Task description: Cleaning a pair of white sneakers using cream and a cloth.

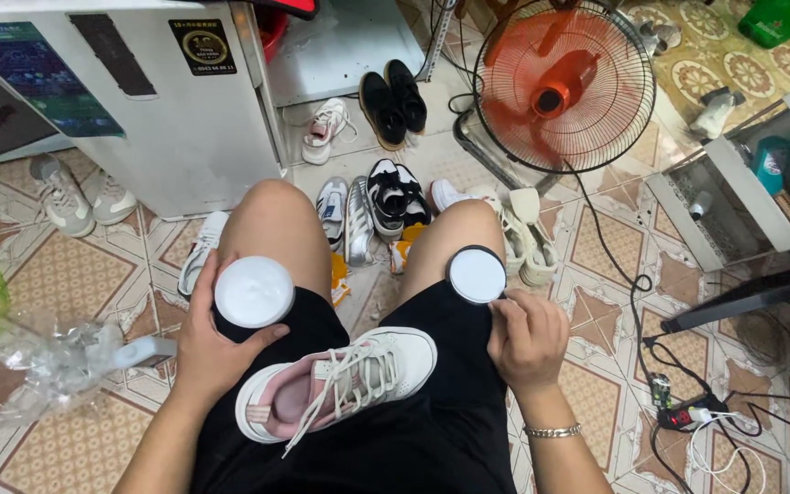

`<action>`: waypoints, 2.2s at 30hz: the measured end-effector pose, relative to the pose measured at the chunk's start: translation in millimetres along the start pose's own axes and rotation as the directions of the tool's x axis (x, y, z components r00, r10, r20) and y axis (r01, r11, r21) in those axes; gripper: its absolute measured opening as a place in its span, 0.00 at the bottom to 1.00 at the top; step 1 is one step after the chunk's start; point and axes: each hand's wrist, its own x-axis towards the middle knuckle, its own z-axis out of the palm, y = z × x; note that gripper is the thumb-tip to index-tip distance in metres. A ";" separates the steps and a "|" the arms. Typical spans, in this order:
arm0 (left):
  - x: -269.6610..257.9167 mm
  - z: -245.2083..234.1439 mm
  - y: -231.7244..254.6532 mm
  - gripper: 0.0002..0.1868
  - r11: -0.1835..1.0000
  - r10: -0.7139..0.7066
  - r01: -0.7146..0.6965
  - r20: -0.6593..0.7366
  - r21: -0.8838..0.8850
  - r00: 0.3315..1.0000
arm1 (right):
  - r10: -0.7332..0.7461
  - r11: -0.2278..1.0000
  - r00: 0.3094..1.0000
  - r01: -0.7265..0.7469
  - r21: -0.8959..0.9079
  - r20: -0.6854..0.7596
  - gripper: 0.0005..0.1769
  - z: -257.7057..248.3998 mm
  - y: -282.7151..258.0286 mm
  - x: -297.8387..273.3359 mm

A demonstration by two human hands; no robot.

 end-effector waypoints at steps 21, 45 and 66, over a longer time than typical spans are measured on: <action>-35.7 -22.9 13.0 0.59 0.987 -0.028 0.019 -0.054 -0.160 0.998 | 0.257 0.594 0.940 -0.338 0.730 0.226 0.11 0.6 -56.6 45.4; -56.4 -41.9 85.8 0.13 0.736 0.576 -0.664 0.390 0.135 0.718 | -0.635 0.507 0.735 0.164 0.846 0.238 0.14 65.2 -158.2 148.6; -38.3 -17.4 97.3 0.18 0.887 0.342 -0.437 0.423 0.151 0.839 | 0.063 0.633 0.936 -0.306 0.711 0.347 0.16 -30.2 -68.1 -8.2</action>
